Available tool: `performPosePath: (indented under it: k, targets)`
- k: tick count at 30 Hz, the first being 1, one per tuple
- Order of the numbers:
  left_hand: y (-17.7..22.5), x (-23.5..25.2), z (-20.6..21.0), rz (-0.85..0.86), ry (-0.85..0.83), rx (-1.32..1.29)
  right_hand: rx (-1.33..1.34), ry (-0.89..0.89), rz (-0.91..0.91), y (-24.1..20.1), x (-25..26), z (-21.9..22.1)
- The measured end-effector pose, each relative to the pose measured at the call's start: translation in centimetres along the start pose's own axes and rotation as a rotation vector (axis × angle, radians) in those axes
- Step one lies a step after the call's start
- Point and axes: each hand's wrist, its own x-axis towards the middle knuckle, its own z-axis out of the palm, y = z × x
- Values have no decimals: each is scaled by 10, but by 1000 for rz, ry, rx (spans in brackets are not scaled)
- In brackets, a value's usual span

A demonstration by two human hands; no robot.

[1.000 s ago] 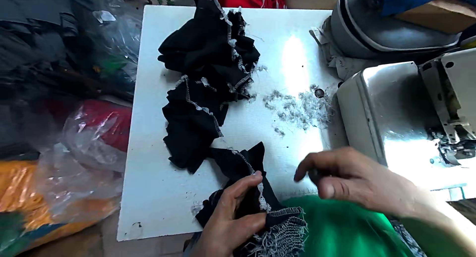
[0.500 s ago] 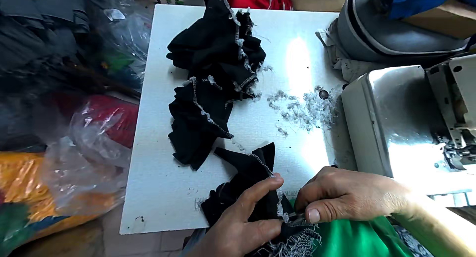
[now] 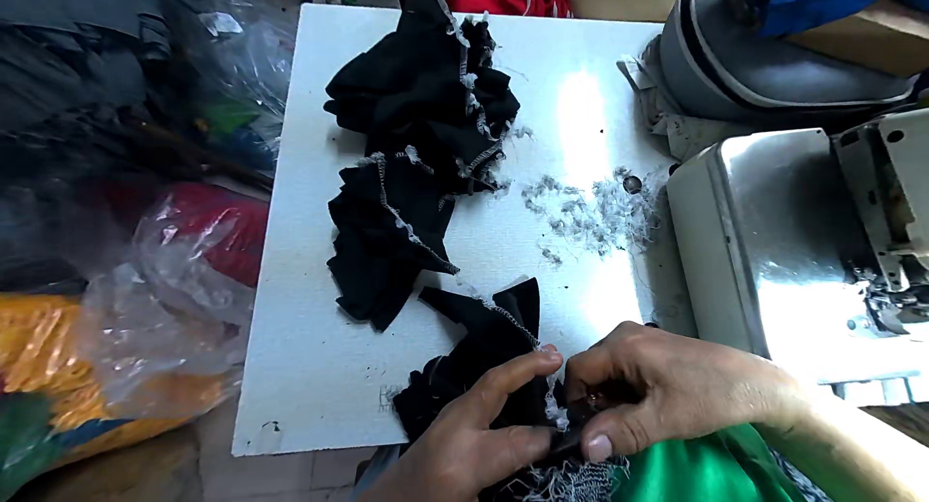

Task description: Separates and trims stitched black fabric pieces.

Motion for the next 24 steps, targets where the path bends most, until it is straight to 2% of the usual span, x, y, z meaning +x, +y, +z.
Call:
performPosePath:
  k: [5,7,9,11,13,16,19,24]
  targets:
    - [2,0,0,5,-3,16,41,22,-147,1,-4,-5]
    - [3,0,0,10,-11,36,17,145,-148,1,-4,-4]
    - [2,0,0,24,-16,46,-39,358,-64,-2,0,-2]
    - [1,0,1,36,-23,57,-132,474,68,-12,10,-1]
    - [2,1,2,30,-23,61,-272,452,209,-23,25,0]
    - [2,2,1,30,-39,55,-435,266,360,-27,48,-2]
    - [3,0,1,8,-25,46,-465,170,308,-27,55,-7]
    - [5,-12,-4,-67,31,20,-337,499,16,-24,35,-27]
